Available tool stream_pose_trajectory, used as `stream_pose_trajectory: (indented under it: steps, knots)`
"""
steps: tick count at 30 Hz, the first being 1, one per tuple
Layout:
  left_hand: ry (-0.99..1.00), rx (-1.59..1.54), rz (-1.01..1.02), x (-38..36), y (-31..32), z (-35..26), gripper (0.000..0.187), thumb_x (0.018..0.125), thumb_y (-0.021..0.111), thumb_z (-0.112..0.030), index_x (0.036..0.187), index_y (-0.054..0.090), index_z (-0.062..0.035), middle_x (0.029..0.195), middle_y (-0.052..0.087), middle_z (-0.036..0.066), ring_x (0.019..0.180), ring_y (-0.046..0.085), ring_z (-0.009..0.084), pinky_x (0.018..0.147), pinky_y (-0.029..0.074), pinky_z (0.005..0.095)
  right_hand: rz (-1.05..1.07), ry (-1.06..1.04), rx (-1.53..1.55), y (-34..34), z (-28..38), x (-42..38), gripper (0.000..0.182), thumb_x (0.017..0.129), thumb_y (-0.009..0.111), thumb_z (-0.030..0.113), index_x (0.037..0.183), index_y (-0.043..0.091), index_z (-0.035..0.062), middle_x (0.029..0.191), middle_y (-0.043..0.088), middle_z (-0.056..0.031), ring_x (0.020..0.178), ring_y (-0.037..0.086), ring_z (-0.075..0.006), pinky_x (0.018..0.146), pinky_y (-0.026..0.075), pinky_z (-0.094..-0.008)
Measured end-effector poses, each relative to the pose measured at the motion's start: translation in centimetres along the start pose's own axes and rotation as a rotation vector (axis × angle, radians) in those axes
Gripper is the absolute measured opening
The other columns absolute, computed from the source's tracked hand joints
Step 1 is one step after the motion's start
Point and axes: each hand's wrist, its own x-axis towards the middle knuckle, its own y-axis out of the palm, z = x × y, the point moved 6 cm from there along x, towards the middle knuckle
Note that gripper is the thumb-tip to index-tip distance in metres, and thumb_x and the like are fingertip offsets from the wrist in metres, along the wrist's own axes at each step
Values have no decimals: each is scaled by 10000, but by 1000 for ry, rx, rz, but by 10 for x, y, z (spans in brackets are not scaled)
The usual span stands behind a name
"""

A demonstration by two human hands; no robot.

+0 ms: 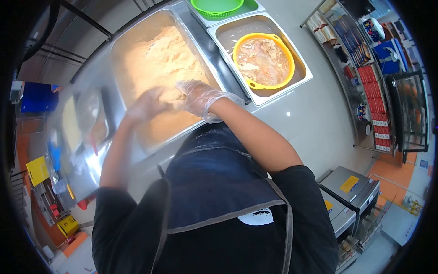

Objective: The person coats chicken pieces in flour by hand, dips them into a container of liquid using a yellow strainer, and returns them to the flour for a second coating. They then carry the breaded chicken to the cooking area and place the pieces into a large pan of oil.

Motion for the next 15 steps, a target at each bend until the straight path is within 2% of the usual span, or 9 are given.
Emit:
stream_pose_trajectory:
  steps: [2,4,10,13,15]
  knots:
    - [61,-57,-19,1,-3,2,391,776,665,-103,1163,644,-49,935,681,95,798,610,154,775,504,306,45,4,89,2,4,7,495,847,674,408,1152,615,22,1092,656,-223,1014,634,-345,880,480,-389]
    - [102,-73,-35,3,-4,8,389,774,653,-97,1160,646,-56,941,680,95,799,613,162,777,504,306,45,40,76,2,8,12,473,851,670,405,1125,631,22,1048,671,-213,981,643,-335,856,487,-382]
    - [182,-108,-107,-3,2,18,395,774,659,-88,1169,645,-69,972,676,101,840,623,189,808,496,306,114,-22,71,9,17,22,445,854,664,403,1080,650,21,908,685,-191,873,652,-309,825,492,-376]
    - [197,-45,-113,-6,2,18,409,782,663,-90,1190,636,-69,998,677,110,874,622,197,836,489,308,136,60,-56,6,37,17,379,892,673,325,1161,649,59,972,694,-162,837,632,-243,799,492,-357]
    - [158,-54,-77,-7,3,18,434,788,665,-106,1216,616,-61,1030,659,134,915,615,223,856,483,329,101,50,-140,7,25,22,358,889,676,307,1132,651,45,948,691,-173,833,633,-264,796,493,-362]
